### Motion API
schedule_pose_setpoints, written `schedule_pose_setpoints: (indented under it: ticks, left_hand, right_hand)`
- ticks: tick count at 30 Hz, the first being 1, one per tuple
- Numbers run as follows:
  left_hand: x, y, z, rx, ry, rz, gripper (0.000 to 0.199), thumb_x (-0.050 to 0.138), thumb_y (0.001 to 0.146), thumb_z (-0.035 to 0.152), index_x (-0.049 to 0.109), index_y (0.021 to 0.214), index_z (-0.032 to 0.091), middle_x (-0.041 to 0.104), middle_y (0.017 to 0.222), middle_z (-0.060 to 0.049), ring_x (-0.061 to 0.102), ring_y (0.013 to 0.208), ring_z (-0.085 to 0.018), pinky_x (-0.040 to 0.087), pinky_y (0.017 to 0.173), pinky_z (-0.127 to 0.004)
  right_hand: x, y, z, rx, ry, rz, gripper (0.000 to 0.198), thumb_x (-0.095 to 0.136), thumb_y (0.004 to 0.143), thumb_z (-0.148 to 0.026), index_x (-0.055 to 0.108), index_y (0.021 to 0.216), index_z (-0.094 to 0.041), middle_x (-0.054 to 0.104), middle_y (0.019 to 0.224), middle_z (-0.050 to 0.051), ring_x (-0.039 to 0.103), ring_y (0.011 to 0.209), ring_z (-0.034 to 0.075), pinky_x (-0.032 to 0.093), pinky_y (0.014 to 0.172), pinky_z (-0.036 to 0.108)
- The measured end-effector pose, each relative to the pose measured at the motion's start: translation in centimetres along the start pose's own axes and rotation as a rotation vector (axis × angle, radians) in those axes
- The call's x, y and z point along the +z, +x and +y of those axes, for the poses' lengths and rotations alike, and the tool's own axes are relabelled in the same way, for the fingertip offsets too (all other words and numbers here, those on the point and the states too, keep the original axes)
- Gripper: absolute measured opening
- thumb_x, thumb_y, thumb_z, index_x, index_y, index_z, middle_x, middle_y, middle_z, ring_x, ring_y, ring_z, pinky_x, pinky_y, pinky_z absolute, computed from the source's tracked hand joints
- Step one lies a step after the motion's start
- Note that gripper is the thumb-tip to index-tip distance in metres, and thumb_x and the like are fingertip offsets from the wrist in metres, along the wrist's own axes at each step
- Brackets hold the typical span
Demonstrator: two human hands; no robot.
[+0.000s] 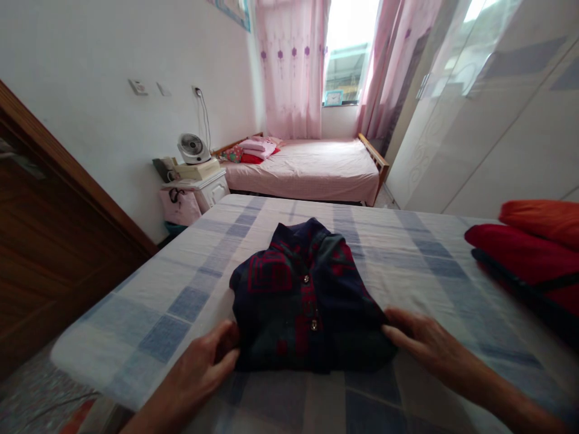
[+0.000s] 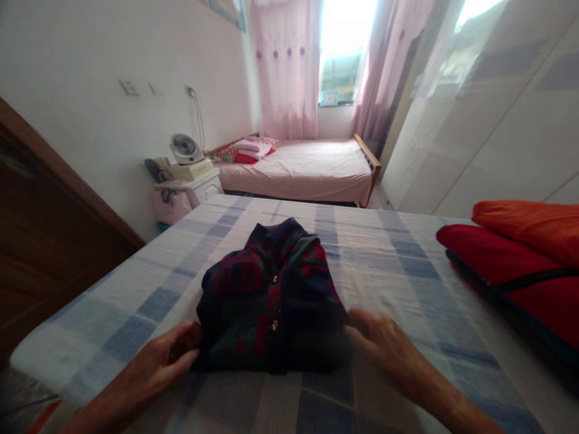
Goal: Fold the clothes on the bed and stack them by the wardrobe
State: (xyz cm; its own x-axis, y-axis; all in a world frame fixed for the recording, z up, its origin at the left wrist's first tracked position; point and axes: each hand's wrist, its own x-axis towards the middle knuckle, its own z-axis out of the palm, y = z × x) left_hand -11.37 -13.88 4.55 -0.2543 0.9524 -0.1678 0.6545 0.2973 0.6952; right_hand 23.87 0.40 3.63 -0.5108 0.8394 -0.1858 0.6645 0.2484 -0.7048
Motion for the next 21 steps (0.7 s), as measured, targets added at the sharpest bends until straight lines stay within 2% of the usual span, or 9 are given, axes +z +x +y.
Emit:
schedule_pose_setpoints:
  ticks: [1,3,6,9,12,15,17,19,21]
  left_hand:
    - [0.0,0.3,0.0,0.008,0.084,-0.003,0.021,0.054,0.073,0.043,0.059,0.077,0.023,0.06,0.069,-0.001,0.056,0.062,-0.017,0.043,0.059,-0.028]
    - [-0.2,1.3,0.9,0.088,0.182,0.102,0.029,0.052,0.075,0.046,0.061,0.092,0.025,0.064,0.087,-0.003,0.06,0.075,-0.02,0.047,0.071,-0.031]
    - [-0.2,3.9,3.8,0.343,0.242,0.26,0.04,0.047,0.079,0.048,0.058,0.111,0.027,0.056,0.121,-0.005,0.052,0.111,-0.023,0.04,0.098,-0.035]
    - [0.1,7.0,5.0,0.466,0.313,0.302,0.045,0.04,0.084,0.045,0.053,0.122,0.026,0.046,0.136,-0.004,0.04,0.127,-0.021,0.029,0.109,-0.036]
    - [-0.4,9.9,2.5,0.302,0.258,0.32,0.044,0.036,0.084,0.043,0.058,0.115,0.021,0.051,0.13,-0.007,0.042,0.125,-0.021,0.028,0.109,-0.036]
    - [-2.1,11.4,-1.4,0.088,0.11,0.279,0.041,0.038,0.081,0.049,0.064,0.093,0.019,0.064,0.103,-0.009,0.055,0.107,-0.023,0.042,0.096,-0.035]
    - [-3.1,11.7,-2.9,-0.015,0.026,0.199,0.045,0.039,0.079,0.056,0.063,0.081,0.018,0.065,0.074,-0.006,0.062,0.073,-0.02,0.05,0.066,-0.03]
    - [-3.7,11.7,-2.9,-0.076,-0.054,0.106,0.049,0.043,0.075,0.062,0.062,0.079,0.017,0.058,0.056,-0.001,0.052,0.046,-0.013,0.039,0.043,-0.023]
    - [-3.7,11.5,-2.1,-0.074,-0.156,0.026,0.047,0.052,0.07,0.06,0.062,0.082,0.015,0.057,0.055,0.001,0.049,0.044,-0.01,0.035,0.04,-0.02]
  right_hand:
    - [-0.1,0.0,-0.1,0.003,-0.078,0.043,0.04,0.044,0.082,-0.055,0.064,0.093,-0.021,0.064,0.086,0.005,0.058,0.074,0.017,0.046,0.067,0.027]
    - [-0.4,0.4,-1.5,-0.035,-0.175,0.206,0.039,0.043,0.083,-0.053,0.062,0.101,-0.024,0.063,0.099,0.006,0.06,0.082,0.019,0.047,0.075,0.031]
    - [-0.1,1.5,-4.8,-0.241,-0.253,0.42,0.042,0.043,0.086,-0.046,0.053,0.121,-0.027,0.049,0.128,0.005,0.052,0.112,0.022,0.041,0.097,0.036]
    - [2.1,3.0,-6.0,-0.449,-0.358,0.382,0.049,0.045,0.087,-0.041,0.042,0.135,-0.03,0.034,0.143,0.001,0.029,0.134,0.022,0.028,0.11,0.041]
    - [4.9,4.2,-4.1,-0.473,-0.421,0.225,0.052,0.042,0.089,-0.042,0.036,0.139,-0.033,0.029,0.145,-0.001,0.024,0.136,0.021,0.026,0.111,0.044]
    - [6.3,4.8,-2.0,-0.44,-0.411,0.167,0.051,0.037,0.091,-0.045,0.034,0.14,-0.033,0.026,0.147,-0.002,0.024,0.136,0.019,0.028,0.111,0.042]
    - [6.4,4.9,-1.4,-0.436,-0.405,0.179,0.05,0.037,0.091,-0.045,0.035,0.139,-0.032,0.026,0.147,-0.003,0.023,0.137,0.019,0.027,0.112,0.041]
    - [6.2,4.8,-1.6,-0.433,-0.402,0.186,0.049,0.038,0.091,-0.044,0.037,0.138,-0.032,0.026,0.146,-0.003,0.023,0.137,0.019,0.027,0.111,0.04]
    - [6.0,4.7,-1.9,-0.423,-0.403,0.18,0.049,0.038,0.091,-0.044,0.037,0.138,-0.031,0.026,0.146,-0.004,0.023,0.137,0.018,0.027,0.112,0.039]
